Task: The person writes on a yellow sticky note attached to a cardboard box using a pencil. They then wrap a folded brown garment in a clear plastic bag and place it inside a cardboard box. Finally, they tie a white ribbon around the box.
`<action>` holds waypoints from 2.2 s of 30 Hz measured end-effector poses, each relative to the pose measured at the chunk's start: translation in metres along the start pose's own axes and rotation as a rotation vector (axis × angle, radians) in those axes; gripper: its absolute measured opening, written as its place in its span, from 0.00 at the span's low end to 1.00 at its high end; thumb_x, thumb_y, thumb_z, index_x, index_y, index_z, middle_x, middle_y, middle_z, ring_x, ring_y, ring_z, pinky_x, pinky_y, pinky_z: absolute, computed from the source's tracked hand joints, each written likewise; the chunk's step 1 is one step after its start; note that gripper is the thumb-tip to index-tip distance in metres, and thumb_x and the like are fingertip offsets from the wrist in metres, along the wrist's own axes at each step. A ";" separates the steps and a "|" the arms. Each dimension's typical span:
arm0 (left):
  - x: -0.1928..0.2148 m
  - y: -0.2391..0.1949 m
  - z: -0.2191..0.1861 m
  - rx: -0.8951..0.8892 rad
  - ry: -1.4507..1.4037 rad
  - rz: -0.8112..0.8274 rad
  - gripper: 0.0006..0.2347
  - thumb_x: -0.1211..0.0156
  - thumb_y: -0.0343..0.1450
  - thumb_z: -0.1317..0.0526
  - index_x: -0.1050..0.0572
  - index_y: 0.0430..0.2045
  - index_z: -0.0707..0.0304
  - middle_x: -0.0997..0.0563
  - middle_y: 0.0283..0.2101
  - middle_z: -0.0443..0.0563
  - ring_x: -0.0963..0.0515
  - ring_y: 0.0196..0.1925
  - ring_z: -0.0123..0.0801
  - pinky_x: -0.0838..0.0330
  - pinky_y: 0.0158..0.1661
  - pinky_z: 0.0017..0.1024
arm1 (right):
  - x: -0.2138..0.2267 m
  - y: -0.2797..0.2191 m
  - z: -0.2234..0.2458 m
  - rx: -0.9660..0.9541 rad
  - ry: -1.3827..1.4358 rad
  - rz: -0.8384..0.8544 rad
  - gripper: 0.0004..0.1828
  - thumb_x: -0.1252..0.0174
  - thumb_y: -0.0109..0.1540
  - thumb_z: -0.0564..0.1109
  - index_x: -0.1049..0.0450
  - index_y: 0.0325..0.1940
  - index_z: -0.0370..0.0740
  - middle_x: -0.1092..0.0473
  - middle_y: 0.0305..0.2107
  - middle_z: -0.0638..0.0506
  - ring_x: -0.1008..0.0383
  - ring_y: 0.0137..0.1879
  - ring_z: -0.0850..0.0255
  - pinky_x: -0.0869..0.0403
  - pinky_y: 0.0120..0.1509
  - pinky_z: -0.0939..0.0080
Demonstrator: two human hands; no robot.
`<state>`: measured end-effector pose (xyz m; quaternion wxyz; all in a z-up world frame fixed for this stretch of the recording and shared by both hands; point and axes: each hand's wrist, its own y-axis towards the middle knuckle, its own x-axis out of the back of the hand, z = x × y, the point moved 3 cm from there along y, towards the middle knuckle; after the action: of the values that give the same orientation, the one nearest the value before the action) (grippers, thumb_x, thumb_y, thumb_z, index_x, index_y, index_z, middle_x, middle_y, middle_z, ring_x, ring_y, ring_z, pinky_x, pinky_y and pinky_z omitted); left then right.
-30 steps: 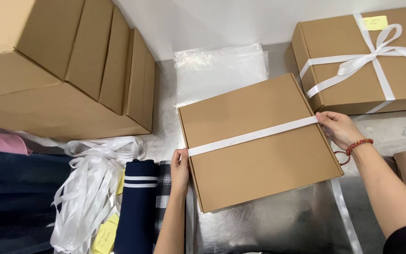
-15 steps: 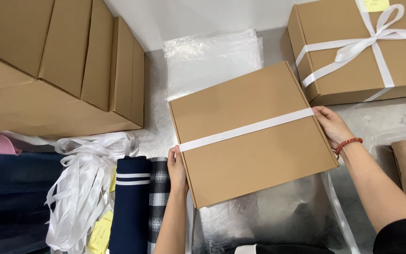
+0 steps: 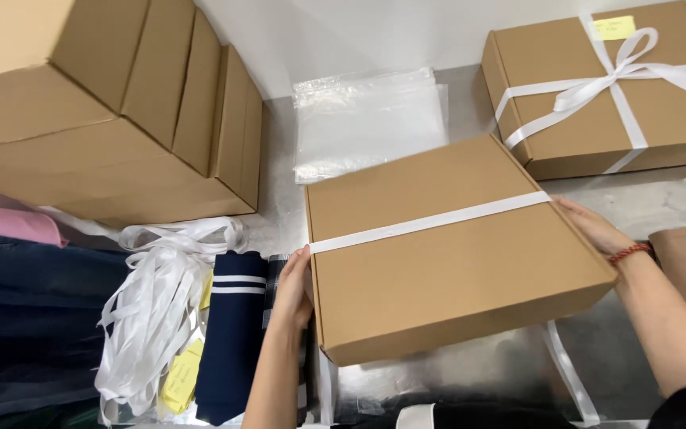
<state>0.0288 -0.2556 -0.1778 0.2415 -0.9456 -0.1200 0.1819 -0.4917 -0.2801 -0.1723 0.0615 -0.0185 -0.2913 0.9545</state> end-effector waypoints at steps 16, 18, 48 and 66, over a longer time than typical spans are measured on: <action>-0.005 -0.086 -0.011 0.050 -0.032 0.365 0.11 0.42 0.79 0.60 0.25 0.52 0.64 0.28 0.17 0.50 0.27 0.11 0.28 0.20 0.19 0.30 | 0.149 -0.134 -0.051 0.218 0.328 0.080 0.16 0.41 0.67 0.50 0.26 0.60 0.54 0.24 0.41 0.56 0.26 0.39 0.64 0.29 0.35 0.54; -0.012 -0.086 -0.010 0.060 -0.001 0.375 0.13 0.46 0.79 0.61 0.25 0.52 0.72 0.22 0.28 0.61 0.20 0.22 0.39 0.17 0.25 0.35 | 0.125 -0.130 -0.060 0.254 0.383 0.092 0.16 0.40 0.66 0.50 0.25 0.59 0.55 0.23 0.38 0.58 0.25 0.36 0.65 0.28 0.31 0.55; -0.003 -0.061 0.048 -0.113 -0.509 0.050 0.12 0.36 0.77 0.53 0.21 0.46 0.60 0.15 0.38 0.39 0.15 0.37 0.16 0.17 0.48 0.22 | -0.002 -0.143 -0.100 0.279 0.860 -0.424 0.10 0.36 0.70 0.54 0.28 0.48 0.50 0.33 0.36 0.62 0.31 0.43 0.70 0.27 0.53 0.70; -0.047 -0.113 0.096 -0.096 -0.555 -0.017 0.09 0.34 0.76 0.55 0.23 0.46 0.53 0.14 0.47 0.41 0.15 0.49 0.26 0.17 0.57 0.33 | -0.054 -0.180 -0.127 0.300 0.474 -0.448 0.09 0.32 0.68 0.50 0.22 0.50 0.49 0.22 0.44 0.56 0.25 0.45 0.70 0.26 0.50 0.70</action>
<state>-0.0678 -0.1345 -0.1860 0.1557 -0.8690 -0.1980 0.4258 -0.4094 -0.0683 -0.1775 0.3371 -0.1657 -0.1223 0.9187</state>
